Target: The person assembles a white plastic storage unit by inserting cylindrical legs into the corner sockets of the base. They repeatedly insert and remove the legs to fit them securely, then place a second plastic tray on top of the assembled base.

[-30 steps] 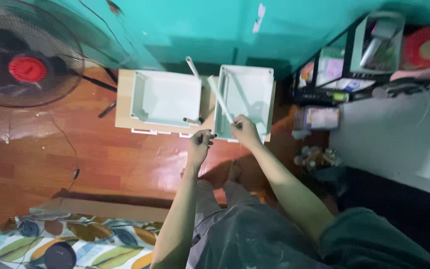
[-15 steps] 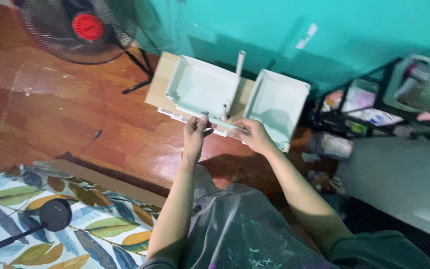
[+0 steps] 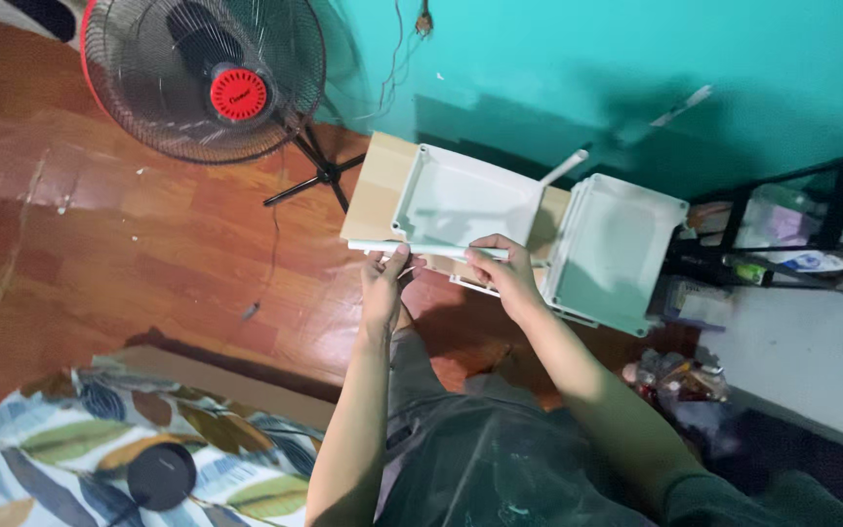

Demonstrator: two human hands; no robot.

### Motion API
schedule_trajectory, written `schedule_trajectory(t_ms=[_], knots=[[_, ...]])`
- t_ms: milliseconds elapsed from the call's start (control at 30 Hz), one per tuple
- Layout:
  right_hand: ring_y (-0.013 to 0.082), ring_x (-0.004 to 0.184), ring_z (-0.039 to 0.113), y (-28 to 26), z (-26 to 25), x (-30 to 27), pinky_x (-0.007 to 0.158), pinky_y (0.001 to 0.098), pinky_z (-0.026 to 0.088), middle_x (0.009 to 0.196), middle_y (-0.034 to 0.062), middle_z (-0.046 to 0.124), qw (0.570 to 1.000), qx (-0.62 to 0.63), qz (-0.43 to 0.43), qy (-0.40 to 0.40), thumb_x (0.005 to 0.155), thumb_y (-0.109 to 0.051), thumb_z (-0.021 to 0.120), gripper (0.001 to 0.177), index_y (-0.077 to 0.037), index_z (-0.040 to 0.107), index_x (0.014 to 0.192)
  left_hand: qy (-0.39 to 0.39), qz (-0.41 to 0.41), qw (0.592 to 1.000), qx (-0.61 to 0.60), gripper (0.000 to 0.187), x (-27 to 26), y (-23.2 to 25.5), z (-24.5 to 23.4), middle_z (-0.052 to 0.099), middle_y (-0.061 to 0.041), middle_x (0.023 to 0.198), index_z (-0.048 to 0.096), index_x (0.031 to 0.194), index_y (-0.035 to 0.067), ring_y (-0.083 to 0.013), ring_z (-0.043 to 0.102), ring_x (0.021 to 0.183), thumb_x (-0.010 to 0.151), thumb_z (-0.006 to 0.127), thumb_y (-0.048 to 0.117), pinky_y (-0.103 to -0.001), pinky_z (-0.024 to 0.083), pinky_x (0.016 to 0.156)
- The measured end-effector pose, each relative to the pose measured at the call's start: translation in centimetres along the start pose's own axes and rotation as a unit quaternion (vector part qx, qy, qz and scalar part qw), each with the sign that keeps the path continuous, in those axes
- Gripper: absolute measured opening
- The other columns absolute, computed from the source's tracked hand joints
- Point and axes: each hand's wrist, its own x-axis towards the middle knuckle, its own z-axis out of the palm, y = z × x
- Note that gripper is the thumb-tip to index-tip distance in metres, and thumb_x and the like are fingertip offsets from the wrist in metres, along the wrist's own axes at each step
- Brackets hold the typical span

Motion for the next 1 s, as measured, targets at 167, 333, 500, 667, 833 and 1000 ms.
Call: schedule_trajectory(t_ms=[167,333,500,667,833,1000], knots=[[0.0108,0.075,0.058,2.5,4.0,5.1,0.068,0.0269,0.046,0.088,0.0003,0.06,0.973,0.227,0.013,0.026,0.092,-0.011,0.068,0.018,-0.007,0.062,0.108,-0.075,-0.03,0.995,-0.051,0.022,5.9,1.0,-1.9,0.07,-0.008,0.091,0.063,0.107,0.0,-0.018,0.069,0.08,0.09,0.067,0.014,-0.031,0.058,0.074],[0.0184,0.094,0.066,4.4,6.9,8.9,0.085,0.0366,0.055,0.101,0.0076,0.066,0.987,0.159,-0.024,0.026,0.097,-0.023,0.059,0.023,-0.005,0.061,0.111,-0.113,-0.108,0.988,-0.008,0.021,11.4,-0.6,-2.4,0.07,-0.008,0.091,0.068,0.103,0.0,-0.0138,0.066,0.08,0.094,0.068,0.019,-0.026,0.053,0.071],[0.0239,0.104,0.068,4.6,5.2,14.3,0.09,0.0397,0.055,0.112,0.011,0.065,0.982,0.132,-0.069,0.116,0.101,-0.029,0.054,0.029,-0.004,0.055,0.114,-0.191,-0.072,0.971,0.127,0.029,19.9,-3.0,-3.5,0.072,-0.005,0.098,0.068,0.108,0.001,-0.0122,0.066,0.087,0.084,0.075,0.016,-0.025,0.052,0.079],[0.0266,0.1,0.069,5.2,2.3,19.4,0.086,0.0374,0.056,0.11,0.0091,0.062,0.962,0.083,-0.105,0.237,0.099,-0.033,0.054,0.034,-0.003,0.053,0.117,-0.072,0.126,0.897,0.417,0.051,27.3,-7.8,-2.8,0.063,-0.018,0.11,0.058,0.122,0.003,-0.0257,0.061,0.094,0.078,0.078,0.019,-0.038,0.052,0.082],[0.0267,0.095,0.073,7.7,0.4,23.8,0.082,0.0365,0.06,0.099,0.0101,0.065,0.953,0.02,-0.128,0.275,0.099,-0.029,0.057,0.034,0.002,0.054,0.113,-0.051,0.182,0.825,0.533,0.062,30.4,-12.4,-3.3,0.056,-0.025,0.119,0.046,0.139,0.01,-0.0415,0.054,0.107,0.082,0.068,0.017,-0.048,0.046,0.093],[0.0253,0.094,0.075,9.3,-0.1,26.5,0.081,0.0355,0.059,0.091,0.0093,0.065,0.944,-0.057,-0.162,0.283,0.103,-0.023,0.058,0.026,0.003,0.057,0.105,-0.072,0.066,0.842,0.531,0.053,31.2,-13.7,-3.7,0.065,-0.021,0.119,0.043,0.145,0.028,-0.0393,0.061,0.108,0.094,0.053,0.019,-0.048,0.048,0.092]])
